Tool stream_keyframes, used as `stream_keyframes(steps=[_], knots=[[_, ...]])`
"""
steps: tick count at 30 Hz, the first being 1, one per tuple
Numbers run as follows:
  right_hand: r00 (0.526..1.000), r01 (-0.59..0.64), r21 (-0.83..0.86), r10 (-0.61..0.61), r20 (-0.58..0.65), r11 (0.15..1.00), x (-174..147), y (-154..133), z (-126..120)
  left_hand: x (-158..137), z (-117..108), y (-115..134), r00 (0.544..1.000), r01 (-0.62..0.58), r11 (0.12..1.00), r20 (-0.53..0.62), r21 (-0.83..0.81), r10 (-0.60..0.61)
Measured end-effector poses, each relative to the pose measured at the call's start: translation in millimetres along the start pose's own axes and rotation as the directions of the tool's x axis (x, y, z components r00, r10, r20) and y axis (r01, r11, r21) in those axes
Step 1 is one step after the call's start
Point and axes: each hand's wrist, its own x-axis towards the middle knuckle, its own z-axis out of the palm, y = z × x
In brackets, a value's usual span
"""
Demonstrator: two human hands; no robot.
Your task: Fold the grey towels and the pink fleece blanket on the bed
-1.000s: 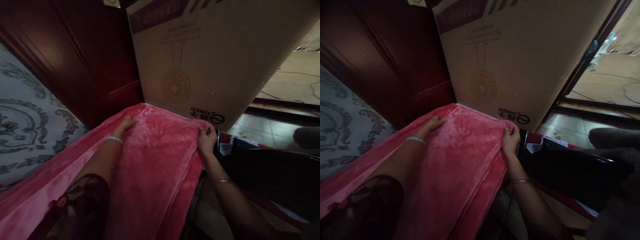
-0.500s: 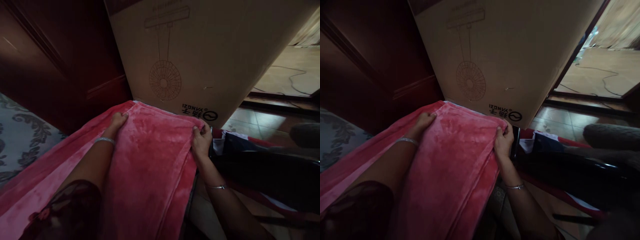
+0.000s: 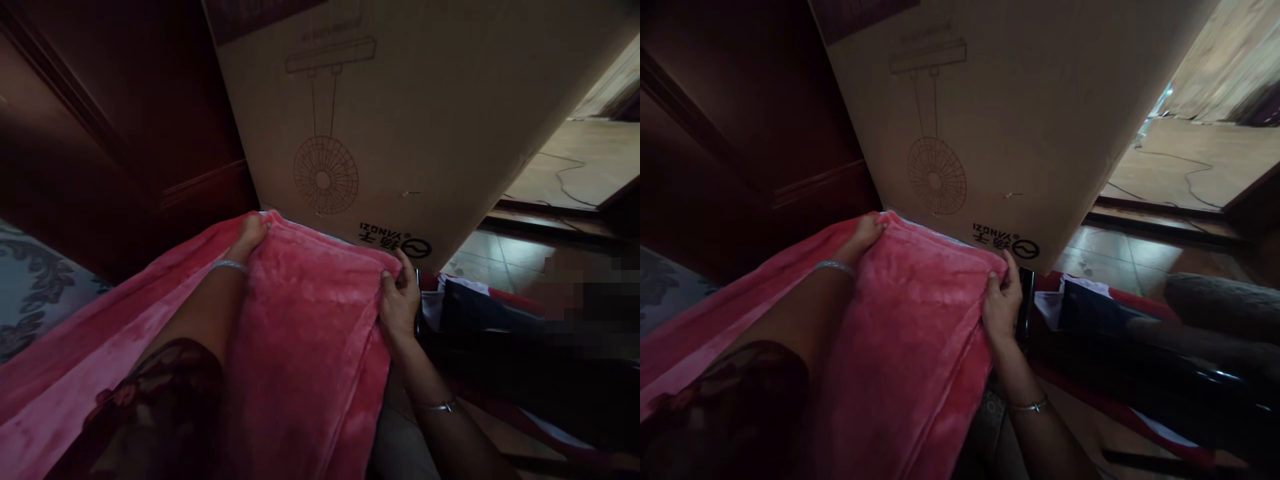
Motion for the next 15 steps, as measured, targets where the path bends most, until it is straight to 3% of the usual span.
stream_keyframes(steps=[4, 10, 15], knots=[[0.999, -0.009, -0.001, 0.009, 0.047, 1.000, -0.2, 1.6, -1.8, -2.1, 8.0, -8.1, 0.978, 0.028, 0.999, -0.207, 0.042, -0.019], [0.999, -0.021, -0.044, 0.023, 0.046, 0.999, 0.7, 8.7, -1.2, -1.0, 18.1, -14.3, 1.000, 0.011, 0.997, -0.004, 0.070, -0.011], [0.998, -0.019, -0.076, 0.023, 0.060, 0.997, 1.9, 12.8, -2.5, -12.8, -15.4, -28.3, 0.994, -0.029, 0.999, 0.108, 0.036, 0.025]])
